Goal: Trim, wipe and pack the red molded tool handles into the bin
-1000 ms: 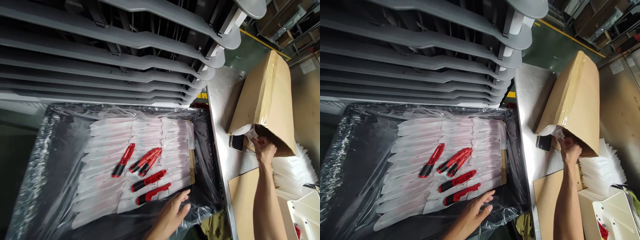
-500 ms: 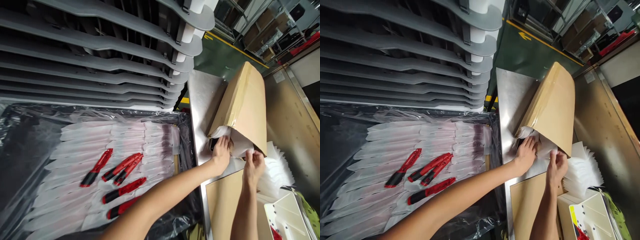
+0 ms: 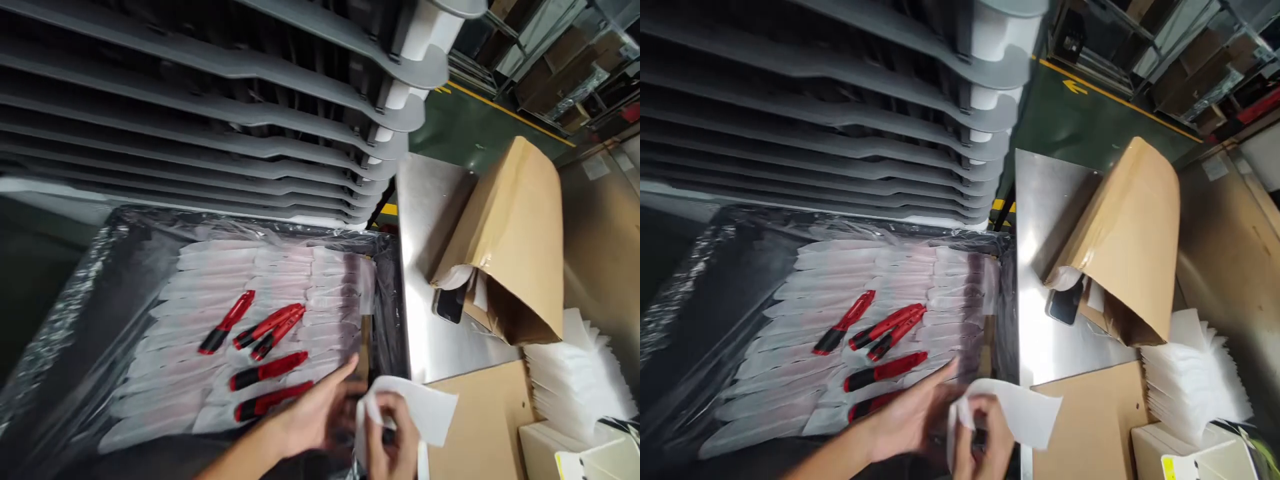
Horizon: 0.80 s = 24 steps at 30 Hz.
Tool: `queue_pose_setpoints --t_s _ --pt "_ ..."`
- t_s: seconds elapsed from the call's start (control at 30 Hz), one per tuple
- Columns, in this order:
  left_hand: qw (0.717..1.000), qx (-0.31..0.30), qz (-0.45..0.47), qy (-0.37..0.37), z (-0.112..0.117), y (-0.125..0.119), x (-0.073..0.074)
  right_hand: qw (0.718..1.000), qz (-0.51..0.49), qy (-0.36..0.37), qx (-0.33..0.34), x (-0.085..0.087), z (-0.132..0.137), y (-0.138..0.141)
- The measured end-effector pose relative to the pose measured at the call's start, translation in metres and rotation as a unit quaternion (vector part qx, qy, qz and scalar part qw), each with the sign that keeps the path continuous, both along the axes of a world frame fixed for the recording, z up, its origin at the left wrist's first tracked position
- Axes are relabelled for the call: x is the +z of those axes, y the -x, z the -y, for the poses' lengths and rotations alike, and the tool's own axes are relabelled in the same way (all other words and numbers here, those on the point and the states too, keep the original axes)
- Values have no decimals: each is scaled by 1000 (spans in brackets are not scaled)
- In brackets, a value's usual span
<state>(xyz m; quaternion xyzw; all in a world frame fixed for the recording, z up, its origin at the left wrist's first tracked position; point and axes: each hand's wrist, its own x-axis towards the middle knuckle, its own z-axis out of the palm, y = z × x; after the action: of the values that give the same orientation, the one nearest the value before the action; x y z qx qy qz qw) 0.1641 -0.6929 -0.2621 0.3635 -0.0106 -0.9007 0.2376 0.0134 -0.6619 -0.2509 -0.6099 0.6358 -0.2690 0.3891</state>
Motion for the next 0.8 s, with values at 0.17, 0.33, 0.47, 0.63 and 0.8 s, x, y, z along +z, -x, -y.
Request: queue_pose_setpoints --t_s 0.17,0.33,0.47,0.63,0.8 --pt "966 124 -135 -182 -70 -56 -41 945 34 -169 277 -22 7 -73" --pt "901 328 -121 -258 -91 -78 -62 914 -32 -181 361 -38 5 -105" --pt "863 401 -136 -276 -103 -86 -74 916 -80 -154 361 -52 -7 -131" --pt "851 412 -141 -292 -111 -101 -89 915 -111 -133 365 -63 -22 -154" --pt "836 455 -103 -290 -118 -108 -96 898 -140 -103 404 -62 -40 -168"
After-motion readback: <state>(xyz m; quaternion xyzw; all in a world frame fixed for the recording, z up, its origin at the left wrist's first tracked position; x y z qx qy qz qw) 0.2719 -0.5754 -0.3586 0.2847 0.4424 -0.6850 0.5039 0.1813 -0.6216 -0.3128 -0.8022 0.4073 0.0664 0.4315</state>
